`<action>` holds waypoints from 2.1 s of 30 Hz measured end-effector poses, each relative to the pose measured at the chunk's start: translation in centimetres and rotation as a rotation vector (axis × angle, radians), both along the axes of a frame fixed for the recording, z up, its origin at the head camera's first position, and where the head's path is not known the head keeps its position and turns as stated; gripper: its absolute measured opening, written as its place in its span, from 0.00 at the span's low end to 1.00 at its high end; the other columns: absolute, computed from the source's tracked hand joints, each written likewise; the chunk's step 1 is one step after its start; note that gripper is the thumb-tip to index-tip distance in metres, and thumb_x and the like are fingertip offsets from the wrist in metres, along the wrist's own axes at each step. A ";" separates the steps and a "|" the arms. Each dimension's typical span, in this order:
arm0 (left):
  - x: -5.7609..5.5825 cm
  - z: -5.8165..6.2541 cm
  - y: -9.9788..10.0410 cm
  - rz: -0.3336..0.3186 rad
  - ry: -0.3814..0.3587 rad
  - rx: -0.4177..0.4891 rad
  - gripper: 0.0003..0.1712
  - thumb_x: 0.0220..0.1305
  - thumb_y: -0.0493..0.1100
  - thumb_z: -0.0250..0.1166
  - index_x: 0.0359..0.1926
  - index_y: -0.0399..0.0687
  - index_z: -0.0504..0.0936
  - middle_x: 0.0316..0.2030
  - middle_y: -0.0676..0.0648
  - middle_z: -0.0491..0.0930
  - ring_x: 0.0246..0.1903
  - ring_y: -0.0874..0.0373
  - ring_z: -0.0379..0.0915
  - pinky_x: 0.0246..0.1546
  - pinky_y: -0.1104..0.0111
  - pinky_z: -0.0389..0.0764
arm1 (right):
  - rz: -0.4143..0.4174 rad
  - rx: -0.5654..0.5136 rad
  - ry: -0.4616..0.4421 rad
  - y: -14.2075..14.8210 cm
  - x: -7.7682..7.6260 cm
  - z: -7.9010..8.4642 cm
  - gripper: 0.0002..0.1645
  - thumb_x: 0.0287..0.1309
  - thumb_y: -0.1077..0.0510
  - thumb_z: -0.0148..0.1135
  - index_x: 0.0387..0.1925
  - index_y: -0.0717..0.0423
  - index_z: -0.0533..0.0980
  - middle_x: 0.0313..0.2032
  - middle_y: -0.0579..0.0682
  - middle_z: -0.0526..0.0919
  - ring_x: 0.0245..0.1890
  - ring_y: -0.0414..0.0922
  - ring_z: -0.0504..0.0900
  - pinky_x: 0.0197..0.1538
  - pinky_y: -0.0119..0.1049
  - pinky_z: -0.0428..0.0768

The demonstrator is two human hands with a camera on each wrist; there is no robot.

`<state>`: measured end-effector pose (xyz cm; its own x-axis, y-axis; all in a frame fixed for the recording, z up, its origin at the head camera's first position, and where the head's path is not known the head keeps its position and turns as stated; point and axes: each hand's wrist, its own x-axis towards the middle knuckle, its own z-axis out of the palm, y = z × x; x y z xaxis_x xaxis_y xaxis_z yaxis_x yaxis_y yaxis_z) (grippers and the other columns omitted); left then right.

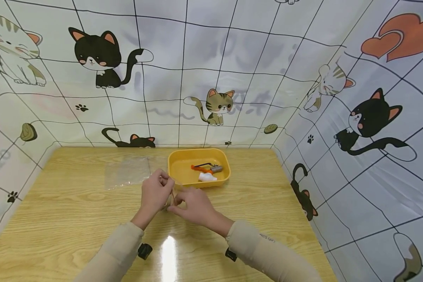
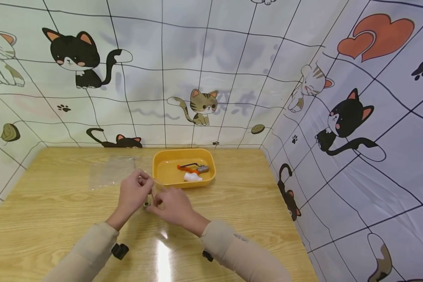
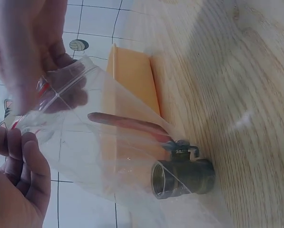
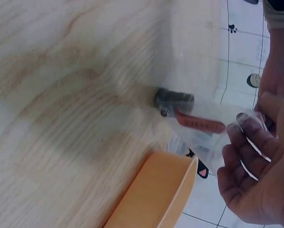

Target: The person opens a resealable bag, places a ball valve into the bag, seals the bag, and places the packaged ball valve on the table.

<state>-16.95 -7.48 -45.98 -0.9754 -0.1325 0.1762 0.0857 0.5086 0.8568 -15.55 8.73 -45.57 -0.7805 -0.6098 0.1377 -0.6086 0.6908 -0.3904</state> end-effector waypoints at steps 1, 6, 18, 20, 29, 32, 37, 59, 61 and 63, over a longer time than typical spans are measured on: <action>0.0 0.0 0.0 0.000 -0.004 0.004 0.02 0.59 0.39 0.60 0.31 0.46 0.76 0.17 0.49 0.81 0.11 0.60 0.71 0.11 0.69 0.69 | -0.011 0.001 0.020 -0.1 0.1 -0.1 0.11 0.60 0.43 0.64 0.28 0.41 0.82 0.29 0.36 0.85 0.26 0.35 0.75 0.31 0.24 0.65; -0.1 0.0 -0.4 0.012 -0.038 0.035 0.02 0.59 0.39 0.59 0.35 0.47 0.76 0.18 0.48 0.82 0.11 0.60 0.72 0.13 0.68 0.72 | -0.053 -0.043 0.051 0.1 -0.1 -0.5 0.07 0.59 0.50 0.66 0.27 0.42 0.83 0.27 0.34 0.85 0.31 0.37 0.81 0.37 0.30 0.72; -0.7 0.7 -1.5 0.032 -0.018 0.064 0.12 0.60 0.37 0.56 0.46 0.48 0.77 0.12 0.51 0.75 0.11 0.61 0.71 0.09 0.69 0.63 | -0.049 -0.156 0.059 1.2 -1.2 1.2 0.06 0.61 0.52 0.66 0.33 0.48 0.84 0.33 0.41 0.87 0.39 0.41 0.83 0.48 0.36 0.77; -0.7 0.9 -1.6 0.039 -0.002 0.056 0.12 0.60 0.37 0.56 0.44 0.49 0.79 0.12 0.51 0.74 0.11 0.60 0.70 0.09 0.69 0.62 | -0.052 -0.186 0.050 1.2 -1.3 1.6 0.05 0.61 0.53 0.66 0.33 0.49 0.84 0.34 0.42 0.87 0.40 0.42 0.82 0.49 0.37 0.77; -0.6 1.5 -2.1 0.007 0.007 0.015 0.12 0.63 0.38 0.54 0.37 0.53 0.84 0.12 0.50 0.71 0.09 0.61 0.62 0.10 0.70 0.58 | -0.009 -0.254 0.097 1.8 -2.2 2.7 0.04 0.62 0.53 0.65 0.33 0.47 0.82 0.36 0.41 0.86 0.44 0.41 0.80 0.55 0.40 0.74; -0.6 1.5 -2.3 -0.010 0.013 -0.027 0.13 0.64 0.39 0.54 0.38 0.52 0.85 0.12 0.51 0.68 0.09 0.63 0.57 0.10 0.70 0.57 | 0.003 -0.242 0.116 2.0 -2.3 2.7 0.03 0.62 0.53 0.64 0.33 0.46 0.82 0.40 0.42 0.85 0.48 0.42 0.78 0.56 0.41 0.74; -0.8 0.9 -2.8 -0.025 0.047 -0.154 0.16 0.71 0.49 0.51 0.39 0.53 0.85 0.12 0.53 0.65 0.11 0.61 0.54 0.14 0.68 0.58 | -0.020 -0.224 0.102 2.3 -2.3 2.9 0.05 0.62 0.53 0.64 0.33 0.46 0.83 0.52 0.49 0.80 0.55 0.46 0.76 0.59 0.44 0.75; -1.3 -0.3 -4.9 -0.136 0.070 -0.300 0.15 0.74 0.50 0.45 0.46 0.54 0.78 0.50 0.49 0.76 0.45 0.53 0.76 0.38 0.57 0.77 | -0.056 -0.205 -0.055 4.1 -3.5 3.2 0.08 0.66 0.53 0.59 0.41 0.49 0.81 0.44 0.46 0.83 0.45 0.43 0.81 0.49 0.42 0.81; -1.4 -0.3 -4.9 -0.145 0.075 -0.288 0.14 0.74 0.49 0.46 0.45 0.54 0.78 0.48 0.49 0.78 0.46 0.53 0.76 0.39 0.58 0.77 | -0.061 -0.203 -0.057 4.2 -3.6 3.2 0.08 0.66 0.54 0.58 0.42 0.50 0.81 0.43 0.46 0.84 0.43 0.43 0.81 0.48 0.42 0.81; -1.4 -0.3 -5.0 -0.154 0.084 -0.275 0.13 0.74 0.49 0.47 0.44 0.54 0.78 0.46 0.49 0.80 0.46 0.54 0.76 0.39 0.59 0.77 | -0.070 -0.192 -0.050 4.3 -3.7 3.1 0.08 0.66 0.53 0.58 0.42 0.49 0.81 0.41 0.45 0.84 0.42 0.41 0.81 0.47 0.41 0.81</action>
<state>-18.37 -12.44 -46.25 -0.9609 0.0790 0.2653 0.2438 0.6955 0.6759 -19.26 13.04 -42.46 -0.8291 -0.5198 0.2061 -0.5380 0.6409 -0.5475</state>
